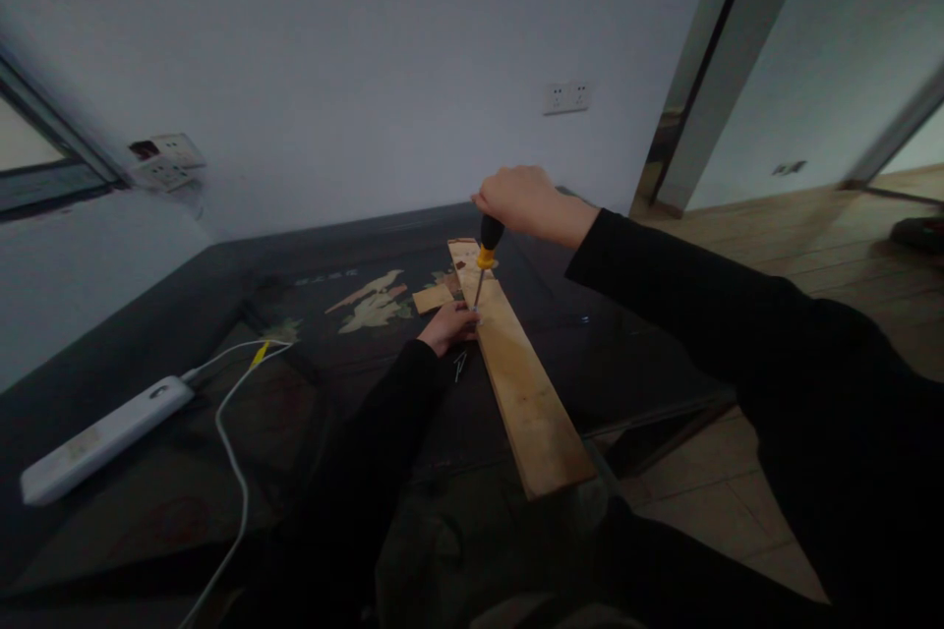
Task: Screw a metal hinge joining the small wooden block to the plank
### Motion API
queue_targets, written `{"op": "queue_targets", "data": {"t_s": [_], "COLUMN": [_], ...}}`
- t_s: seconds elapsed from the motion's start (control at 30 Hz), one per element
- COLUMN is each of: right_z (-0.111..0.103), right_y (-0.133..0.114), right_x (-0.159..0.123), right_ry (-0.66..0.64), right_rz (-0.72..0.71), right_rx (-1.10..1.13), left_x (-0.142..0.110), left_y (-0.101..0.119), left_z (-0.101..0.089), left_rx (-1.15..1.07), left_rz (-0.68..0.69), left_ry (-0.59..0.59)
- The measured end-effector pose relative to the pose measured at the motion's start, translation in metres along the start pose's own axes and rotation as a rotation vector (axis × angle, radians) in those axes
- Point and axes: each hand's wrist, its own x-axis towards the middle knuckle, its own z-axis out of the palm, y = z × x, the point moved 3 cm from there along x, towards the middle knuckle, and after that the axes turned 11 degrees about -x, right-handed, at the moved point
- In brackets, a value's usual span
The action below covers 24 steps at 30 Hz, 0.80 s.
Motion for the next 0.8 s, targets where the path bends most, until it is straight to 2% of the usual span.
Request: {"op": "queue_targets", "data": {"t_s": [0.07,0.13,0.27,0.33,0.4,0.57,0.63,0.7,0.8], "right_z": [0.002,0.002,-0.001,-0.002,-0.001,0.005,0.006,0.006,0.003], "right_y": [0.0,0.004,0.013,0.013,0.01,-0.001,0.0,0.005,0.012], "right_x": [0.0,0.002,0.005,0.005,0.004,0.002,0.003,0.005,0.008], "right_ry": [0.011,-0.026,-0.124,-0.131,-0.115,0.012,0.024,-0.022,-0.125], "right_rz": [0.031,-0.002,-0.224,-0.281,-0.251,-0.016,0.012,-0.039,-0.215], "right_rx": [-0.004,0.02,0.107,0.119,0.088,-0.014,0.012,0.063,0.132], "left_x": [0.0,0.0,0.001,0.002,0.005,0.012,0.013,0.012,0.009], "left_y": [0.0,0.001,0.001,0.0,-0.001,-0.005,-0.006,-0.005,-0.004], "left_z": [0.001,0.001,0.0,-0.001,-0.002,-0.007,-0.008,-0.007,-0.005], "left_rx": [-0.002,0.0,0.004,-0.002,-0.009,-0.003,0.007,0.004,-0.005], "left_rz": [0.0,0.0,0.002,0.002,0.005,0.02,0.021,0.022,0.017], "left_ry": [-0.006,-0.012,-0.007,-0.011,-0.018,-0.049,-0.053,-0.059,-0.05]}}
